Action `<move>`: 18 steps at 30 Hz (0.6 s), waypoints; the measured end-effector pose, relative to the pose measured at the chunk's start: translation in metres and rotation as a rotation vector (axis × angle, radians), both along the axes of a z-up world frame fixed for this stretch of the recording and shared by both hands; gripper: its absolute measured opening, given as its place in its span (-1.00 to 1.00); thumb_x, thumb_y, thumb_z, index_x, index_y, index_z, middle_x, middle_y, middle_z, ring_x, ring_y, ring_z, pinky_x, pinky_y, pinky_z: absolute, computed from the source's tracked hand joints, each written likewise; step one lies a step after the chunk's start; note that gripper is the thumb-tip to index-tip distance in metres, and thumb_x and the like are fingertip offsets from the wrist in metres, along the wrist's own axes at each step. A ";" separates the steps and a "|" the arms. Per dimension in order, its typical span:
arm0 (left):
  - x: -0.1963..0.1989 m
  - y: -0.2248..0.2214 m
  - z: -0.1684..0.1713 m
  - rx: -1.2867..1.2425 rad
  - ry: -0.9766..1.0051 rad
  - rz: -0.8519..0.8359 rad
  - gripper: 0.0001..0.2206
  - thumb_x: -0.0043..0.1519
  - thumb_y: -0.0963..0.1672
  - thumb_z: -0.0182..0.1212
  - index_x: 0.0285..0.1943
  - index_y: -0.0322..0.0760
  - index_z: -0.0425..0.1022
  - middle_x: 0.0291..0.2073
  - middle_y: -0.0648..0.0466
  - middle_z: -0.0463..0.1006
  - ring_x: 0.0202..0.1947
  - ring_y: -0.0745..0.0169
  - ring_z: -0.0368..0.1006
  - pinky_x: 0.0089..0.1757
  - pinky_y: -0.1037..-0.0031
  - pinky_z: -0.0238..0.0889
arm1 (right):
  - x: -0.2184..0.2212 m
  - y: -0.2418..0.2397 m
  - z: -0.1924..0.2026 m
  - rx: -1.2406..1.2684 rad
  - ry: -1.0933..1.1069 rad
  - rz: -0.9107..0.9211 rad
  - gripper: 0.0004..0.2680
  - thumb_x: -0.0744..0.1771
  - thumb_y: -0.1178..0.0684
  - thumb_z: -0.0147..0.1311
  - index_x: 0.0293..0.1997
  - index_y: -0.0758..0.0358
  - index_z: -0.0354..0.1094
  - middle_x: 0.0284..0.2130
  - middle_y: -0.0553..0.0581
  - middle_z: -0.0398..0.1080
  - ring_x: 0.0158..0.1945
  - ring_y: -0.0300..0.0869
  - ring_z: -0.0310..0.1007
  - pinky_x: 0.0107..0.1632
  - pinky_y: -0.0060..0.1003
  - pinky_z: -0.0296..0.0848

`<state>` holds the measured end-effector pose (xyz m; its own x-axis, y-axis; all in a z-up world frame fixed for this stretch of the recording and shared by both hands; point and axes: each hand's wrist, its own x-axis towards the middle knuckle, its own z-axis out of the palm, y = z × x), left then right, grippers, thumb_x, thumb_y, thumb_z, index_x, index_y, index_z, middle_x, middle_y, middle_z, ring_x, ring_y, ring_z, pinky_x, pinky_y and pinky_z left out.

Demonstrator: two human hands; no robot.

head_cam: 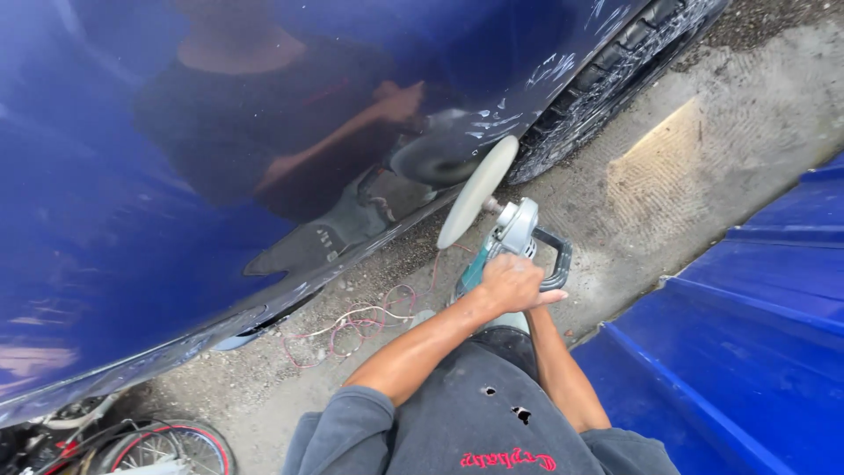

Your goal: Polishing the exterior of a dark blue vehicle using a power polisher.

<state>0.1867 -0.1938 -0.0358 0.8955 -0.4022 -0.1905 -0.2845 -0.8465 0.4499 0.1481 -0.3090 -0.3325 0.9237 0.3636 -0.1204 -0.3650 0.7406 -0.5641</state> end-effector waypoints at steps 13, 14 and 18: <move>-0.108 0.095 0.067 -0.067 -0.122 0.037 -0.36 0.19 0.28 0.06 0.11 -0.19 0.59 -0.70 -0.17 0.51 -0.64 -0.20 0.50 -0.49 0.10 0.37 | -0.025 0.079 0.164 -0.517 -0.361 -0.143 -0.31 0.09 -0.31 0.27 0.24 0.37 0.24 0.07 0.19 0.40 0.16 -0.07 0.39 0.26 -0.15 0.35; -0.115 0.102 0.073 -0.119 -0.114 0.027 -0.38 0.20 0.27 0.07 0.09 -0.18 0.60 -0.64 -0.14 0.54 -0.60 -0.19 0.51 -0.46 0.10 0.37 | -0.032 0.083 0.173 -0.597 -0.387 -0.138 -0.31 0.08 -0.26 0.32 0.24 0.37 0.24 0.07 0.18 0.40 0.15 -0.08 0.39 0.26 -0.16 0.35; -0.120 0.118 0.075 -0.213 -0.139 -0.010 -0.45 0.22 0.25 0.11 -0.06 -0.20 0.63 -0.49 -0.06 0.62 -0.47 -0.14 0.56 -0.39 0.14 0.38 | -0.027 0.088 0.203 -0.896 -0.548 -0.139 -0.31 0.06 -0.05 0.51 0.26 0.35 0.22 0.09 0.17 0.40 0.15 -0.08 0.41 0.25 -0.20 0.37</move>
<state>0.0671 -0.0759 0.0390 0.9030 -0.4290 0.0240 -0.3637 -0.7334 0.5743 0.1209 -0.2206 -0.1295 0.9596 0.2355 0.1538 0.1611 -0.0120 -0.9869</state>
